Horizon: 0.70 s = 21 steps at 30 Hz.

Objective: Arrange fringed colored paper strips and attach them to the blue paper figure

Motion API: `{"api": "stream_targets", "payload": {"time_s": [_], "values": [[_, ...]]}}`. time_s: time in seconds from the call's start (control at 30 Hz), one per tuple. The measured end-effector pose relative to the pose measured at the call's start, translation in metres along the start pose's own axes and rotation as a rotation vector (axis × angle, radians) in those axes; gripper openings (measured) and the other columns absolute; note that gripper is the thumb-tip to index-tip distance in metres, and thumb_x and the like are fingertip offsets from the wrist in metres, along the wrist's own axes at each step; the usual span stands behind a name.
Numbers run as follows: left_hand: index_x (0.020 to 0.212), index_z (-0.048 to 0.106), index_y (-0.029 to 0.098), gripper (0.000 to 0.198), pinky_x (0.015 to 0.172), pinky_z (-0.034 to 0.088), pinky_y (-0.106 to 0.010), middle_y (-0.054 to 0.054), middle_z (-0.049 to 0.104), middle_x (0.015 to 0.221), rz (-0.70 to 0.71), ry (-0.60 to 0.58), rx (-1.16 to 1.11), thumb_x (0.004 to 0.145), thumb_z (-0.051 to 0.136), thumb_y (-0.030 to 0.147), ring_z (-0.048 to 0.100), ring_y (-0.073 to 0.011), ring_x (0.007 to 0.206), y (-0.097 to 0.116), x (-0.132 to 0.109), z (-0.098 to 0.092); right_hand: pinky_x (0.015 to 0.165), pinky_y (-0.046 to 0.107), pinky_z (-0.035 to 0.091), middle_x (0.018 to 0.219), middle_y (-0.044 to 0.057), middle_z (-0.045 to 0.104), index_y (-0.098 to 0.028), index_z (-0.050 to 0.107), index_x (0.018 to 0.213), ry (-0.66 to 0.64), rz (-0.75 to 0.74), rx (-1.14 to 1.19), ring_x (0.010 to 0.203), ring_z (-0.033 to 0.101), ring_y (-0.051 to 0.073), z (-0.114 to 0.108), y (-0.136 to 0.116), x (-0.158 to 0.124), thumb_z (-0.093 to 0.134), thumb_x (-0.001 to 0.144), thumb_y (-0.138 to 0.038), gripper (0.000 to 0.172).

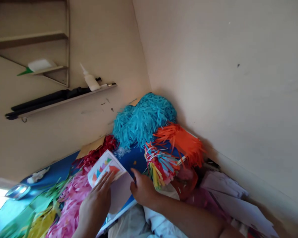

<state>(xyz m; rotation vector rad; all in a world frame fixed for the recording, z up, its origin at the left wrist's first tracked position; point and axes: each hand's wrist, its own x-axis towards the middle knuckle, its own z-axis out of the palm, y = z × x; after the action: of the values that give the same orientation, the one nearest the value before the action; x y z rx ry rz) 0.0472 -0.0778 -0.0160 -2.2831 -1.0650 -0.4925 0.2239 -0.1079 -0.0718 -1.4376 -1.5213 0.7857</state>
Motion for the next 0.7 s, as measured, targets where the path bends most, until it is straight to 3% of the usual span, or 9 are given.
{"api": "stream_targets", "payload": {"time_s": [0.07,0.13,0.2,0.3,0.33,0.4,0.47,0.6,0.7], "values": [[0.12,0.065,0.018,0.041,0.078,0.052,-0.026,-0.003,0.072,0.12,0.019,0.024,-0.06,0.093,0.035,0.011,0.07,-0.0155,0.104,0.0,0.006,0.002,0.084,0.033,0.051,0.105,0.01,0.072,-0.017,0.053,0.136,-0.024,-0.014,-0.048,0.095,0.067,0.023,-0.006,0.0,0.0,0.048,0.088,-0.019,0.048],[0.115,0.067,0.021,0.038,0.081,0.048,-0.032,-0.002,0.075,0.114,0.041,0.062,-0.08,0.092,0.038,0.013,0.072,-0.0171,0.097,0.005,0.008,0.007,0.088,0.035,0.051,0.114,0.012,0.07,-0.016,0.052,0.137,-0.046,-0.059,-0.099,0.101,0.067,0.025,-0.018,-0.002,-0.001,0.05,0.09,-0.024,0.048],[0.111,0.067,0.023,0.036,0.088,0.042,-0.038,-0.002,0.077,0.108,0.028,0.097,-0.089,0.09,0.04,0.012,0.073,-0.0187,0.09,0.012,0.008,0.011,0.096,0.038,0.048,0.125,0.014,0.065,-0.014,0.046,0.143,0.054,-0.115,-0.192,0.112,0.062,0.026,-0.035,-0.002,0.003,0.054,0.091,-0.032,0.055],[0.108,0.067,0.022,0.034,0.095,0.034,-0.042,-0.003,0.078,0.103,-0.016,0.125,-0.12,0.09,0.041,0.01,0.074,-0.0186,0.086,0.023,0.008,0.017,0.111,0.051,0.03,0.149,0.017,0.042,-0.019,0.039,0.148,0.309,-0.076,-0.477,0.137,0.038,0.035,-0.062,0.011,0.018,0.066,0.086,-0.046,0.073],[0.108,0.067,0.022,0.033,0.095,0.033,-0.042,-0.004,0.078,0.102,-0.028,0.132,-0.126,0.09,0.042,0.009,0.074,-0.0185,0.086,0.026,0.008,0.019,0.112,0.057,0.024,0.155,0.017,0.031,-0.022,0.037,0.15,0.339,-0.031,-0.589,0.141,0.028,0.041,-0.067,0.019,0.025,0.072,0.079,-0.049,0.083],[0.108,0.067,0.021,0.033,0.094,0.033,-0.042,-0.004,0.078,0.102,-0.039,0.139,-0.135,0.09,0.042,0.008,0.074,-0.0184,0.085,0.031,0.009,0.023,0.109,0.066,0.019,0.161,0.017,0.014,-0.027,0.03,0.152,0.282,0.052,-0.753,0.141,0.019,0.05,-0.071,0.038,0.038,0.083,0.065,-0.053,0.106],[0.108,0.067,0.021,0.033,0.093,0.033,-0.042,-0.005,0.078,0.101,-0.05,0.146,-0.14,0.089,0.043,0.008,0.074,-0.0184,0.083,0.033,0.01,0.026,0.106,0.067,0.024,0.162,0.017,0.008,-0.029,0.024,0.154,0.18,0.105,-0.82,0.137,0.027,0.052,-0.067,0.056,0.046,0.083,0.063,-0.053,0.111],[0.108,0.068,0.022,0.033,0.094,0.033,-0.04,-0.004,0.078,0.102,-0.076,0.144,-0.14,0.088,0.044,0.01,0.073,-0.0182,0.082,0.03,0.011,0.034,0.097,0.051,0.041,0.159,0.022,0.017,-0.025,0.024,0.154,0.089,0.133,-0.813,0.124,0.051,0.038,-0.06,0.074,0.053,0.064,0.085,-0.03,0.08],[0.109,0.068,0.022,0.035,0.094,0.035,-0.041,-0.004,0.078,0.103,-0.118,0.117,-0.137,0.088,0.043,0.01,0.073,-0.0182,0.083,0.028,0.011,0.036,0.104,0.05,0.037,0.158,0.018,0.025,-0.026,0.03,0.152,0.059,0.054,-0.753,0.128,0.05,0.032,-0.078,0.067,0.053,0.054,0.083,-0.009,0.075]]}}
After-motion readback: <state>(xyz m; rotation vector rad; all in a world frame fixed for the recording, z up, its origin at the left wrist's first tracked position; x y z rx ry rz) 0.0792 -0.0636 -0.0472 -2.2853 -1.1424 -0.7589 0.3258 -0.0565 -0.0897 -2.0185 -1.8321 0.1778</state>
